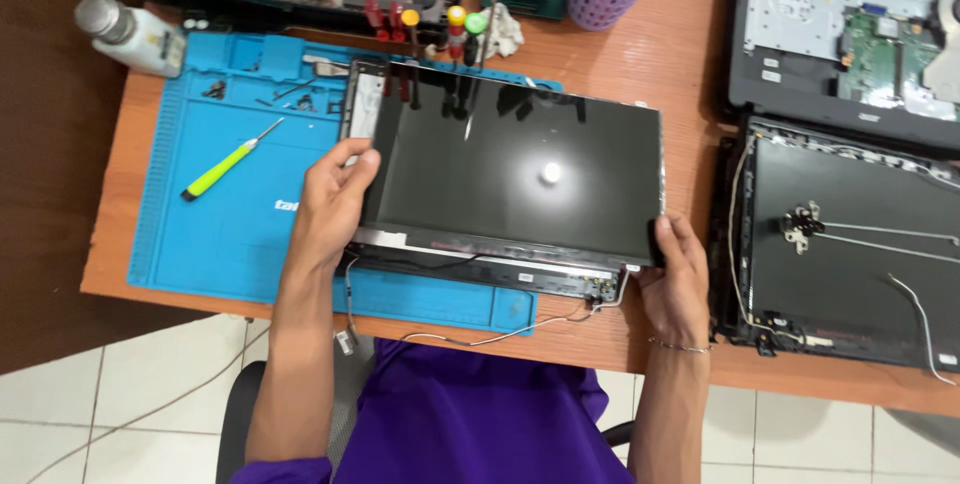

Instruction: The person disassembles a laptop screen assembly, prying the display panel from the frame by hand and using a screwdriver to remove internal screws and components.

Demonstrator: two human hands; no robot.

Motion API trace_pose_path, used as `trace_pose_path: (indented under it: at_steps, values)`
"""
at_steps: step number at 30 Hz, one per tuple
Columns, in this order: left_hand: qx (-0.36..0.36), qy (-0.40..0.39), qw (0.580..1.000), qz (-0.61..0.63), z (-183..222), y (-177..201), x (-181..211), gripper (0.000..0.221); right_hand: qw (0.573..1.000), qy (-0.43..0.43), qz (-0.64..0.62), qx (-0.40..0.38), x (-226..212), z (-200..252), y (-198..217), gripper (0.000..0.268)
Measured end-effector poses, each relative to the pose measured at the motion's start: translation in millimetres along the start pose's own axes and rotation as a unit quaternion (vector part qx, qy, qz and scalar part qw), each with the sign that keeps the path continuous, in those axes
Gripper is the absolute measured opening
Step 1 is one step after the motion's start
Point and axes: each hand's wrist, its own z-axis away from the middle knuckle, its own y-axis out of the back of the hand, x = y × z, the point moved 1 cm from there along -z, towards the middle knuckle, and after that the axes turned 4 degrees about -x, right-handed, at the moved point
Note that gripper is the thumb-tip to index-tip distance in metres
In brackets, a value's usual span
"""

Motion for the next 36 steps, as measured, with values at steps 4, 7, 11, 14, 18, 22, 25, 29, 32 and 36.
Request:
trace_pose_path:
  at_steps: [4,7,11,14,18,22,25,29,32,36]
  values:
    - [-0.038,-0.003,0.997,-0.069,6.5,11.0,13.1,0.035,1.000,0.021,-0.001,-0.014,0.4,0.7,-1.5,0.022]
    - [-0.026,0.037,0.994,-0.102,19.3,15.9,31.6,0.034,1.000,0.016,0.001,-0.008,-0.1,0.9,-3.5,0.021]
    - [0.045,-0.088,0.962,-0.253,51.9,18.7,53.9,0.019,0.999,0.024,-0.016,-0.032,0.8,-1.1,1.9,0.019]
    - [0.069,-0.137,0.903,-0.401,78.3,16.2,57.4,0.011,0.999,0.022,-0.021,-0.033,2.7,-2.0,4.5,0.020]
    - [0.026,-0.265,0.829,-0.492,101.8,-2.7,47.8,0.019,0.999,0.019,-0.032,-0.024,0.8,-2.0,1.0,0.019]
    - [-0.019,-0.278,0.809,-0.518,113.4,-27.8,29.1,0.029,0.999,0.014,-0.030,-0.011,-3.5,-1.9,-4.9,0.021]
    - [-0.040,-0.282,0.803,-0.523,115.8,-40.2,15.7,0.028,0.999,0.019,-0.024,-0.008,-4.2,-0.1,-5.5,0.022]
    - [-0.048,-0.261,0.810,-0.523,113.3,-45.1,7.6,0.022,0.999,0.022,-0.029,-0.017,-3.8,-1.1,-5.0,0.025]
    - [-0.065,-0.240,0.812,-0.528,109.8,-47.6,7.8,0.019,0.999,0.016,-0.031,-0.011,-4.0,-1.5,-5.6,0.025]
    - [-0.092,-0.206,0.825,-0.518,105.9,-48.0,9.7,0.020,0.999,0.024,-0.035,-0.026,-4.3,-1.2,-5.6,0.026]
